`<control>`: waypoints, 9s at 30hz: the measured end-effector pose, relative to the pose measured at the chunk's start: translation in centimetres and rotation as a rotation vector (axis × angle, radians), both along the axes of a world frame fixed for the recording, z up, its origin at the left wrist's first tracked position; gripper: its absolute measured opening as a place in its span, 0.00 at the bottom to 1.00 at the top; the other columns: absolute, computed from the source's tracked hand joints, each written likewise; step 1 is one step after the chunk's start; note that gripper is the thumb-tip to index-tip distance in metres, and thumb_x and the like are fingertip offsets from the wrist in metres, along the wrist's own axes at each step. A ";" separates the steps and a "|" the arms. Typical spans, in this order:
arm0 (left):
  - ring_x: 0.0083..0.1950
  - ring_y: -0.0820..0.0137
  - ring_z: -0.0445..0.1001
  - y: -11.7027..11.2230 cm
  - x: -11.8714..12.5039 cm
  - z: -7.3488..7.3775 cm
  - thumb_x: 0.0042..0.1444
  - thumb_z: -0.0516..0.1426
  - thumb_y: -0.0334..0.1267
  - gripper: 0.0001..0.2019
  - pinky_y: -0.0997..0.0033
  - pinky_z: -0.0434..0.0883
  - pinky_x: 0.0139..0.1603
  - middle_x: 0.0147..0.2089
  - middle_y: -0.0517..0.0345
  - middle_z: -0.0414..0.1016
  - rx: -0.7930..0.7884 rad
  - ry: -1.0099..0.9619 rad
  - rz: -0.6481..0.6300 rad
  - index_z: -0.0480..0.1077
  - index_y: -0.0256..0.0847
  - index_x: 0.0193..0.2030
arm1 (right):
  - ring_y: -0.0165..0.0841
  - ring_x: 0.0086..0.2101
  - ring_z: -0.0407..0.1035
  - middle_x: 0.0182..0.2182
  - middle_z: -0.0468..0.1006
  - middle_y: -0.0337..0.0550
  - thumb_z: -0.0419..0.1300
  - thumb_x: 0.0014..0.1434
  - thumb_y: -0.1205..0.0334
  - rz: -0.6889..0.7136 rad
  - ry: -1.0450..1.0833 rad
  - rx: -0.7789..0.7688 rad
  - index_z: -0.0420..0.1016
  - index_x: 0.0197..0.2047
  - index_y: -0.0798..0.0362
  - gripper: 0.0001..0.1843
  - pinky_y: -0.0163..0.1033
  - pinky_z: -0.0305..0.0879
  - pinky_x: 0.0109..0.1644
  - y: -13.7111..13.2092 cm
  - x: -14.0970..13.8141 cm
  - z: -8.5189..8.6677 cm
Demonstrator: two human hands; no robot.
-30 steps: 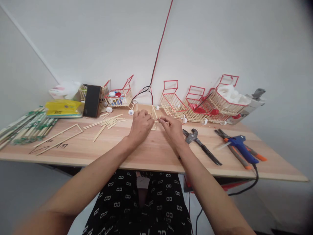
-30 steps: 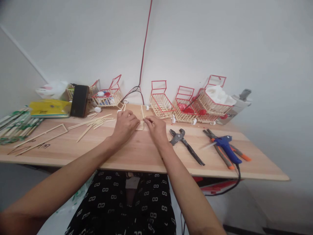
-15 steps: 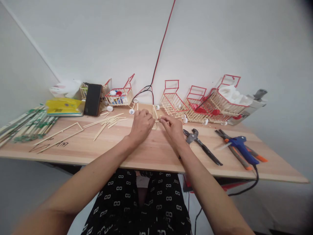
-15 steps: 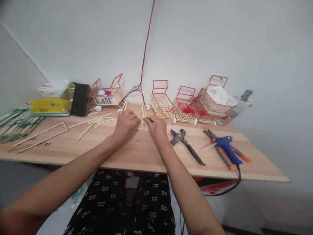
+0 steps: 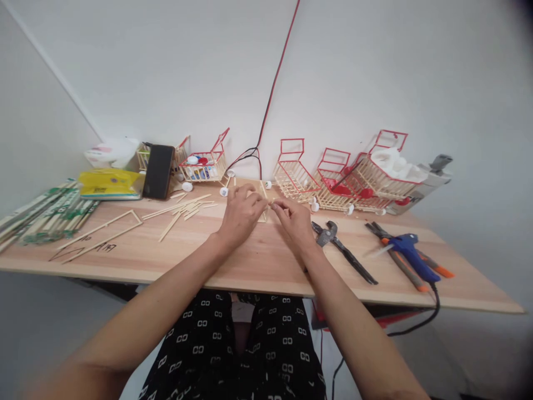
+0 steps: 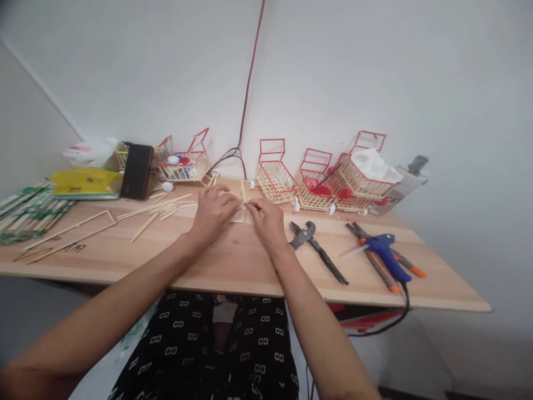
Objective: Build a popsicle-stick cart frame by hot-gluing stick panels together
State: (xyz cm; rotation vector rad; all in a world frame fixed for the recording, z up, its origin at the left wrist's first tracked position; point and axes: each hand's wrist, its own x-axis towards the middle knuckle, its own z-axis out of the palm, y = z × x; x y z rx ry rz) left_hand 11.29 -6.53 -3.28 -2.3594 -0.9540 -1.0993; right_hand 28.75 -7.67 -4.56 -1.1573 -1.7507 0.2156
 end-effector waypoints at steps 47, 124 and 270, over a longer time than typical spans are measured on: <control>0.42 0.64 0.75 -0.9 -5.1 0.0 0.52 0.58 0.40 0.13 0.68 0.69 0.40 0.42 0.51 0.80 -0.646 -0.835 -0.020 0.77 0.37 0.41 | 0.31 0.26 0.67 0.21 0.73 0.37 0.55 0.61 0.53 -0.156 0.182 -0.087 0.72 0.25 0.52 0.16 0.36 0.59 0.33 0.2 1.5 -0.3; 0.39 0.71 0.73 1.3 -7.3 1.2 0.57 0.53 0.26 0.13 0.72 0.68 0.39 0.42 0.58 0.77 -0.625 -0.485 -0.156 0.74 0.41 0.44 | 0.30 0.27 0.63 0.27 0.74 0.37 0.62 0.56 0.57 -0.117 -0.204 -0.434 0.74 0.32 0.50 0.06 0.36 0.56 0.31 0.0 0.2 -0.8; 0.22 0.75 0.54 0.7 -7.3 2.1 0.66 0.47 0.42 0.21 0.72 0.54 0.25 0.19 0.65 0.53 -0.760 -0.663 -0.084 0.53 0.41 0.21 | 0.30 0.27 0.65 0.25 0.74 0.36 0.59 0.57 0.64 -0.069 -0.192 -0.251 0.72 0.29 0.51 0.06 0.34 0.57 0.32 0.3 -0.4 -0.3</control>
